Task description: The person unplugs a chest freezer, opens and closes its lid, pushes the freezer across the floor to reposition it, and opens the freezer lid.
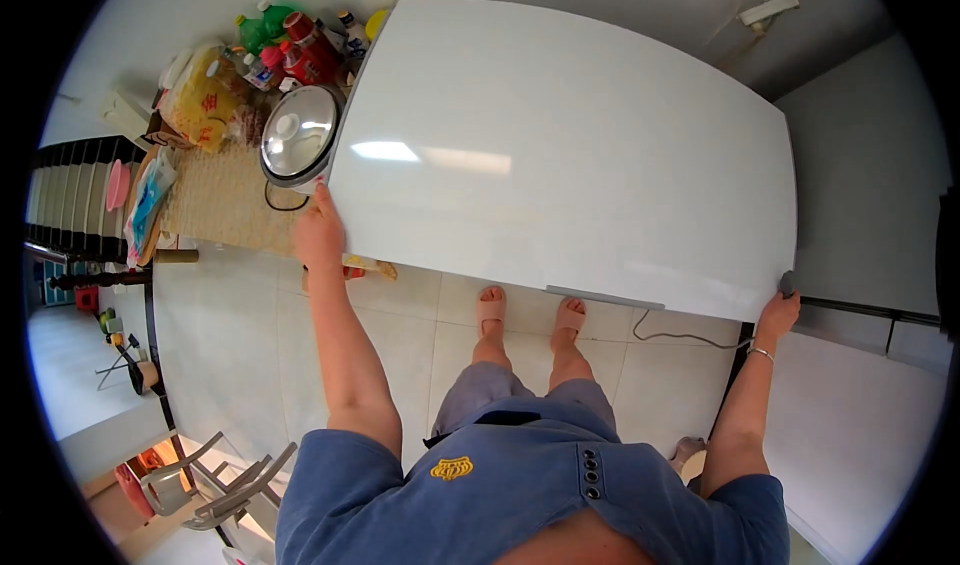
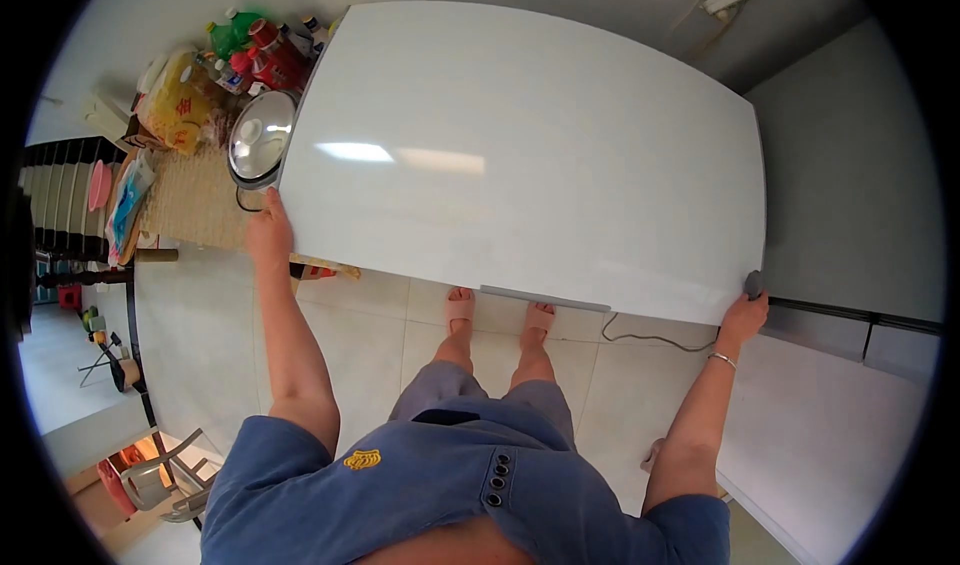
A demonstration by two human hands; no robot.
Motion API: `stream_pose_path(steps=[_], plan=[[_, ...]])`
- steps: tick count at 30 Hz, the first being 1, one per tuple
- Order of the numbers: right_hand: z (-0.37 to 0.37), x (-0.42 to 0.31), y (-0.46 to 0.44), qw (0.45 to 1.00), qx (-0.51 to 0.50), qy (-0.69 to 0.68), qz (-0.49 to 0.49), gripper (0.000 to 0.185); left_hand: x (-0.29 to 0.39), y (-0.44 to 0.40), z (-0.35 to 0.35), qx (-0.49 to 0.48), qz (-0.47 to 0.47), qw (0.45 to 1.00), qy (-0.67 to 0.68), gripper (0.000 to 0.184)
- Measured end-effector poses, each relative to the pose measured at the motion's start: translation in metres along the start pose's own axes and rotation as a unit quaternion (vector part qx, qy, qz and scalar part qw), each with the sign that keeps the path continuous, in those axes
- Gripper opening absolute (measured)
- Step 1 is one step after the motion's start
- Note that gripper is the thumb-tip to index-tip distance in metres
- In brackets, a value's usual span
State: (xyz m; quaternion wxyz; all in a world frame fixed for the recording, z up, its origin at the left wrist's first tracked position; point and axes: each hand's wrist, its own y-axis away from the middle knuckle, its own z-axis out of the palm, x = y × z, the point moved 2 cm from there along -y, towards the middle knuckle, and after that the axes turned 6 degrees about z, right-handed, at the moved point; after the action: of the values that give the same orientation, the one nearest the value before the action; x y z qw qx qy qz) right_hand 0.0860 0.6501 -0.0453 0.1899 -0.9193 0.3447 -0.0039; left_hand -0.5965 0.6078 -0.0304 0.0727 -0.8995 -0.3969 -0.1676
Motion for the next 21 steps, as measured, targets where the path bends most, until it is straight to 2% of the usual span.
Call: stream_pose_path(steps=[2,4,5,7,10,11,13,15,17,18,19,20,21], plan=[[-0.001,-0.004,-0.001,1.000,0.007,-0.021,-0.005,0.036,0.003,0.002,-0.002,0.000,-0.003,1.000,-0.005,0.061],[0.000,-0.004,-0.001,0.999,-0.006,-0.016,0.033,0.037,0.002,0.003,-0.001,0.047,0.024,0.998,-0.026,0.056],[-0.003,-0.004,-0.001,0.999,-0.023,-0.044,0.019,0.037,0.001,0.002,0.001,0.058,0.015,0.998,-0.025,0.056],[-0.006,-0.005,-0.005,0.993,-0.059,-0.099,0.010,0.038,-0.002,-0.002,0.004,0.074,0.064,0.994,-0.048,0.053],[0.015,0.019,-0.017,0.996,0.010,-0.004,-0.084,0.034,-0.010,0.000,0.013,0.091,0.058,0.994,-0.009,0.043],[-0.018,-0.011,-0.006,0.997,-0.066,0.027,-0.030,0.034,-0.012,0.003,0.013,0.098,0.058,0.993,0.014,0.039],[0.010,0.018,-0.035,0.991,-0.120,-0.006,-0.055,0.032,-0.008,0.030,0.005,0.200,0.071,0.977,0.031,0.029],[0.022,0.030,-0.049,0.982,-0.134,-0.020,-0.131,0.032,-0.023,0.059,0.009,0.205,0.043,0.976,0.057,0.026],[0.071,0.061,-0.078,0.972,-0.103,0.029,-0.211,0.031,-0.040,0.097,0.016,0.243,0.057,0.967,0.046,0.026],[0.059,0.051,-0.074,0.972,-0.180,-0.097,-0.116,0.033,-0.050,0.115,0.021,0.226,0.039,0.971,0.066,0.026],[0.039,0.035,-0.064,0.948,-0.228,-0.221,-0.008,0.035,-0.059,0.134,0.027,0.206,0.024,0.974,0.086,0.026],[0.031,0.034,-0.058,0.938,-0.236,-0.251,0.025,0.035,-0.065,0.152,0.029,0.227,0.022,0.970,0.083,0.026],[0.030,0.031,-0.057,0.943,-0.236,-0.234,0.012,0.035,-0.069,0.169,0.032,0.245,0.021,0.966,0.079,0.026]])
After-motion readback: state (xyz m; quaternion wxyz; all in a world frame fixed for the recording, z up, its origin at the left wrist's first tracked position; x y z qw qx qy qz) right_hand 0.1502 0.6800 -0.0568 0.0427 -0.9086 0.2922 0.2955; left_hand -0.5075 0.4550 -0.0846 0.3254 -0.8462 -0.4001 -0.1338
